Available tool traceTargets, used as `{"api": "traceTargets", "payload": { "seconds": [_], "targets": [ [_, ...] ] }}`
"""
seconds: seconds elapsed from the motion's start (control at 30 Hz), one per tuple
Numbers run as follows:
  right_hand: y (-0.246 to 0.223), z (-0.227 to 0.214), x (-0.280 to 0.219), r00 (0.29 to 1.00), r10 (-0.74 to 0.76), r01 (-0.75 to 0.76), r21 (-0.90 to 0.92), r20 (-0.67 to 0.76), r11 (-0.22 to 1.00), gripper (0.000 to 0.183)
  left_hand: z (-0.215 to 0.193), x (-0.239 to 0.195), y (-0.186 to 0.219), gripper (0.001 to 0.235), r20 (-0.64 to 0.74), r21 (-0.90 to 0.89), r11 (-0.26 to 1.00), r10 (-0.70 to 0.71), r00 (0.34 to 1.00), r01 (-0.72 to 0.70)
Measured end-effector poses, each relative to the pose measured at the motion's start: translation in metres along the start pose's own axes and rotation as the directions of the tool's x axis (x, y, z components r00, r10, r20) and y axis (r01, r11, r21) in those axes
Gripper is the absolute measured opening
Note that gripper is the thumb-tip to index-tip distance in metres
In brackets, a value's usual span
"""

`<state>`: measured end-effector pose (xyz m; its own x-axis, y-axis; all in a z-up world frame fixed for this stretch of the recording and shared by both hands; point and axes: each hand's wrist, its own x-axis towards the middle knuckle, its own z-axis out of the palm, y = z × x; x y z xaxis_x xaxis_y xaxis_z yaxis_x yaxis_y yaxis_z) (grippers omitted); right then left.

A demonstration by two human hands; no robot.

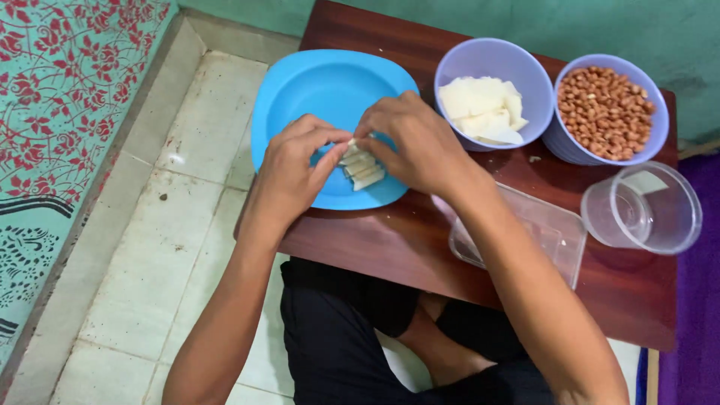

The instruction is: The person sits at a low table and repeatedly wraps peanuts in thin white sheets. They pick a sheet, place a peanut on it, fold it into a small packet, and place the finished item on a blue plate. The process is repeated using ingredients from bowls on the table.

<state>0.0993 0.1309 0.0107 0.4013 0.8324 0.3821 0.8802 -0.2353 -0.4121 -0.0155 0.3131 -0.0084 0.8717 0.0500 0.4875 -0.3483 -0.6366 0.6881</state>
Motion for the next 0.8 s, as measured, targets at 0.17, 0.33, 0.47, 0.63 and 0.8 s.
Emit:
{"api": "traceTargets", "payload": {
  "seconds": [0.17, 0.33, 0.47, 0.63, 0.8],
  "targets": [
    [0.012, 0.005, 0.026, 0.978, 0.11, -0.106, -0.03, 0.177, 0.994, 0.005, 0.006, 0.006, -0.038, 0.012, 0.055, 0.08, 0.993, -0.087, 0.995, 0.083],
    [0.013, 0.006, 0.036, 0.936, 0.217, -0.208, -0.063, 0.276, 0.976, 0.005, 0.006, 0.007, -0.046, 0.013, 0.12, 0.15, 0.976, -0.174, 0.977, 0.155],
    [0.016, 0.009, 0.042, 0.92, 0.231, -0.217, -0.079, 0.315, 0.973, 0.007, 0.008, 0.008, -0.045, 0.012, 0.13, 0.197, 0.963, -0.211, 0.969, 0.183],
    [0.023, 0.013, 0.042, 0.914, 0.227, -0.226, -0.042, 0.335, 0.973, 0.011, 0.009, 0.008, -0.049, 0.018, 0.141, 0.179, 0.962, -0.232, 0.962, 0.205],
    [0.02, 0.021, 0.038, 0.915, 0.231, -0.257, 0.035, 0.331, 0.966, 0.015, 0.007, 0.006, -0.044, 0.021, 0.141, 0.153, 0.959, -0.262, 0.955, 0.24]
  ]
}}
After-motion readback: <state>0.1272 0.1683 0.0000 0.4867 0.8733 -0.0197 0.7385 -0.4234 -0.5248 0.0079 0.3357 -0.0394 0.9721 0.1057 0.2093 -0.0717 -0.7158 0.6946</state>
